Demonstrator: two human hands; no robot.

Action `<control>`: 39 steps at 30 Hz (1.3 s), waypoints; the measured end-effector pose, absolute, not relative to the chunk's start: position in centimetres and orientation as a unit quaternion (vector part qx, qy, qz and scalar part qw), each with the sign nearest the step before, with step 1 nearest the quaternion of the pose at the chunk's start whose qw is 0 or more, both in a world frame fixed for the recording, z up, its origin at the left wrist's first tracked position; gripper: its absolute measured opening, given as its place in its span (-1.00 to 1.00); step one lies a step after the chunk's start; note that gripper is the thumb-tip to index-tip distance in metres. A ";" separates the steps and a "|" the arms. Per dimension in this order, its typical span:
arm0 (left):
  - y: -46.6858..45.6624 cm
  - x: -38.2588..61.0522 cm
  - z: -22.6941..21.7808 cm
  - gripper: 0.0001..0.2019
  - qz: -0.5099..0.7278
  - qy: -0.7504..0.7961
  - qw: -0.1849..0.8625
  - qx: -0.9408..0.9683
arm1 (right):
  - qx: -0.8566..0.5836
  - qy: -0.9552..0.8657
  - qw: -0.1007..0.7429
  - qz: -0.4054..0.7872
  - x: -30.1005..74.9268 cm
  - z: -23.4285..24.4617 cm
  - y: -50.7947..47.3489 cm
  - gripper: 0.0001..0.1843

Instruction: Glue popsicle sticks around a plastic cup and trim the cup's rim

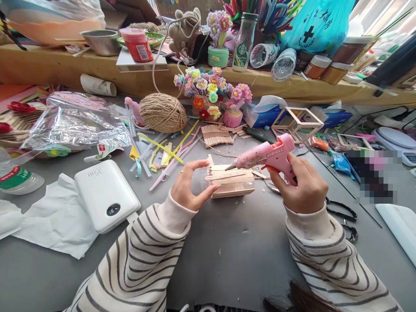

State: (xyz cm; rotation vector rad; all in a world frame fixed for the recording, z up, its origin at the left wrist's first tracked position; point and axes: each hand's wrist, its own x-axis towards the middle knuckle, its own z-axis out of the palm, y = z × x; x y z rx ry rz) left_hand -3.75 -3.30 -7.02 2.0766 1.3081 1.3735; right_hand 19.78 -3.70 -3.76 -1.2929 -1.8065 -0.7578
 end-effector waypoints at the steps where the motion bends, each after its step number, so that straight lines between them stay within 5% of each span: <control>1: -3.3 -3.7 -7.0 -0.54 0.482 0.458 0.164 0.729 | -0.510 -0.707 0.388 -0.298 19.7 -3.8 -3.7 -0.66; 25: -3.4 -3.5 -6.8 -0.55 0.479 0.461 0.171 0.727 | -0.569 -0.686 0.385 -0.241 18.2 -4.4 -3.7 -0.57; 39: -3.4 -3.5 -6.8 -0.56 0.476 0.466 0.168 0.727 | -0.551 -0.704 0.365 -0.259 18.6 -4.8 -3.6 -0.68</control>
